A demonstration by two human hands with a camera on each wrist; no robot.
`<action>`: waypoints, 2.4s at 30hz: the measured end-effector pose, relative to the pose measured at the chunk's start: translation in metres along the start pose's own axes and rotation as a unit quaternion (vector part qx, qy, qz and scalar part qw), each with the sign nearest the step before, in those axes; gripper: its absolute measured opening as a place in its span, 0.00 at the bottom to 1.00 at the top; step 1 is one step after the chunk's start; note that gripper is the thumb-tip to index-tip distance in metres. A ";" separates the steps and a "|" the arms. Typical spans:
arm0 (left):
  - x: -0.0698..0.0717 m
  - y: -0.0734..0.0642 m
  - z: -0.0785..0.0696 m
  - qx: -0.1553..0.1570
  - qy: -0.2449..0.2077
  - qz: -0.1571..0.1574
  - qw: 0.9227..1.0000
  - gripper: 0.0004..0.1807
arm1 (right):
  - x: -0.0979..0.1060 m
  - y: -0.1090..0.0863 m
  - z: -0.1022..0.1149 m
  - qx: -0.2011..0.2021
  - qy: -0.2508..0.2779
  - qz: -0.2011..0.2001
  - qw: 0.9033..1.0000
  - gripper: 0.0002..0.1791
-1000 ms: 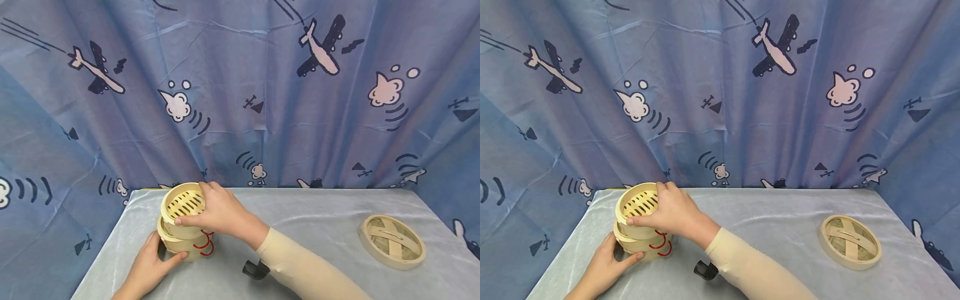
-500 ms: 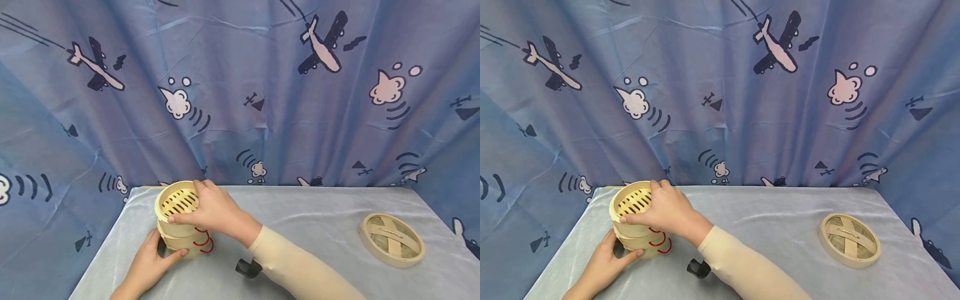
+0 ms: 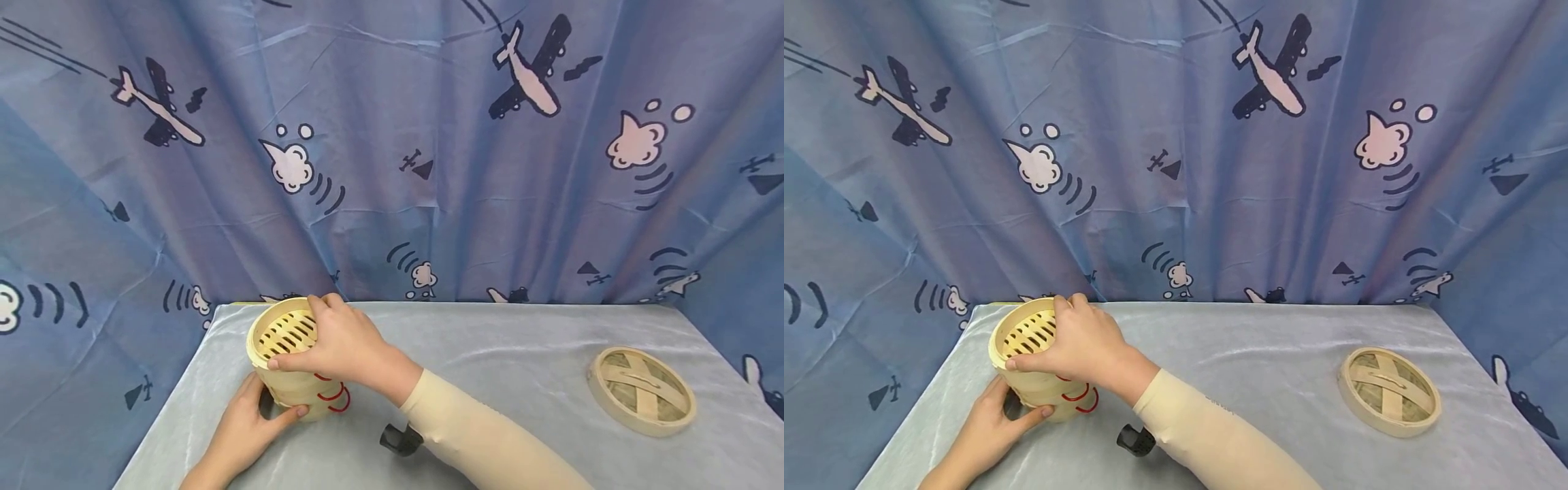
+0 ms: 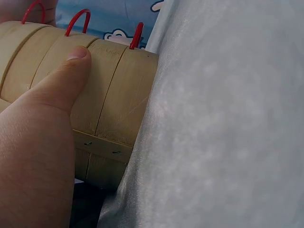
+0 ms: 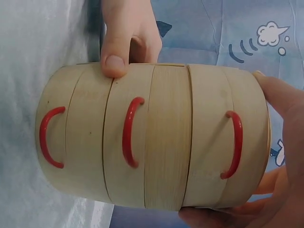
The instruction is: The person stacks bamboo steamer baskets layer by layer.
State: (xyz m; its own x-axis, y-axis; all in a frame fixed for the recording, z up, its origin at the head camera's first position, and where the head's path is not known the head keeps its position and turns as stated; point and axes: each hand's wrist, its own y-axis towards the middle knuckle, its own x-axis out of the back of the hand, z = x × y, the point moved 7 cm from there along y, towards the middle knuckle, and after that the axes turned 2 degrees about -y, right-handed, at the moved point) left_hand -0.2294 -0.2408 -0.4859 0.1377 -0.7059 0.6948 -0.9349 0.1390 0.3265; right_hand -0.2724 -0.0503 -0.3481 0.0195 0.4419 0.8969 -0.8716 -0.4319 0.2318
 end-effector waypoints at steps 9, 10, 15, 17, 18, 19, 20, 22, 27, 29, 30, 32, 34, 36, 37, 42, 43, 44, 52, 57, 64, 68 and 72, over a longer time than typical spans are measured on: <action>-0.001 -0.001 -0.001 0.000 0.010 -0.007 1.000 0.49 | 0.001 -0.002 -0.003 -0.017 0.039 -0.003 0.999 0.63; -0.001 -0.001 -0.001 0.001 0.011 -0.007 1.000 0.49 | 0.001 -0.002 -0.004 -0.019 0.044 -0.004 0.999 0.62; -0.001 -0.001 -0.002 0.000 0.013 -0.009 1.000 0.49 | 0.000 -0.002 -0.004 -0.011 0.048 -0.005 0.999 0.63; 0.000 -0.001 -0.002 -0.002 0.014 -0.010 1.000 0.49 | -0.001 -0.001 -0.003 -0.008 0.049 -0.005 0.999 0.63; 0.000 -0.001 -0.002 -0.002 0.014 -0.011 1.000 0.49 | -0.001 -0.001 -0.003 -0.008 0.049 -0.004 0.999 0.64; 0.000 -0.001 -0.002 -0.002 0.014 -0.011 1.000 0.49 | -0.002 -0.001 -0.003 -0.008 0.051 -0.003 0.999 0.64; 0.000 -0.001 -0.002 -0.002 0.014 -0.011 1.000 0.49 | -0.002 -0.001 -0.004 -0.007 0.052 -0.002 0.999 0.64; 0.000 -0.001 -0.003 -0.002 0.015 -0.010 1.000 0.49 | -0.002 0.000 -0.004 -0.006 0.055 0.000 0.998 0.64; 0.000 0.000 -0.002 -0.001 0.013 -0.006 1.000 0.50 | -0.001 0.000 -0.005 -0.006 0.064 0.004 0.998 0.64; 0.001 0.000 -0.002 -0.001 0.013 -0.005 1.000 0.50 | -0.002 0.000 -0.005 -0.006 0.067 0.006 0.998 0.65; 0.001 0.000 -0.002 0.000 0.012 -0.005 1.000 0.50 | -0.002 0.000 -0.005 -0.005 0.069 0.006 0.998 0.65; 0.001 0.000 -0.002 0.001 0.009 -0.003 1.000 0.50 | -0.002 -0.001 -0.005 -0.006 0.071 0.006 0.997 0.65; 0.001 0.000 -0.001 0.002 0.007 -0.001 1.000 0.50 | -0.003 -0.001 -0.005 -0.006 0.070 0.005 0.997 0.66; 0.001 -0.001 -0.001 0.005 0.004 0.001 1.000 0.50 | -0.004 -0.001 -0.005 -0.007 0.072 0.004 0.997 0.66; 0.001 -0.001 0.000 0.007 0.003 0.002 1.000 0.50 | -0.005 -0.001 -0.005 -0.007 0.073 0.005 0.997 0.66; 0.002 -0.003 0.000 0.011 0.004 0.000 1.000 0.50 | -0.008 -0.003 -0.005 -0.009 0.079 0.004 0.997 0.65; 0.001 -0.003 0.000 0.011 0.006 -0.001 1.000 0.50 | -0.009 -0.003 -0.005 -0.010 0.080 0.004 0.997 0.65; 0.001 -0.004 0.001 0.011 0.009 -0.003 1.000 0.50 | -0.009 -0.003 -0.005 -0.011 0.081 0.004 0.997 0.66; -0.003 -0.002 0.001 -0.004 0.013 -0.014 1.000 0.48 | -0.007 -0.011 -0.018 -0.019 0.115 0.001 0.993 0.67; -0.003 0.000 0.000 -0.005 0.014 -0.016 1.000 0.48 | 0.000 -0.020 -0.036 -0.035 0.138 -0.002 0.990 0.63; -0.001 -0.001 0.001 -0.001 0.013 -0.017 1.000 0.49 | 0.007 -0.030 -0.058 -0.038 0.133 -0.016 0.990 0.60; -0.001 -0.003 0.002 0.000 0.015 -0.020 1.000 0.49 | 0.009 -0.036 -0.071 -0.046 0.127 -0.026 0.990 0.60; -0.001 -0.004 0.003 0.003 0.015 -0.020 1.000 0.48 | 0.011 -0.042 -0.083 -0.057 0.117 -0.036 0.991 0.59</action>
State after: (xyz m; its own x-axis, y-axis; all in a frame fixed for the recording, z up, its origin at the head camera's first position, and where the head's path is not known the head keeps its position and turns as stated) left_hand -0.2266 -0.2422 -0.4899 0.1839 -0.6897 0.7004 -0.9303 0.1080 0.3506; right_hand -0.2761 0.0385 -0.3795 -0.0194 0.6440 0.7647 -0.9217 -0.3080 0.2360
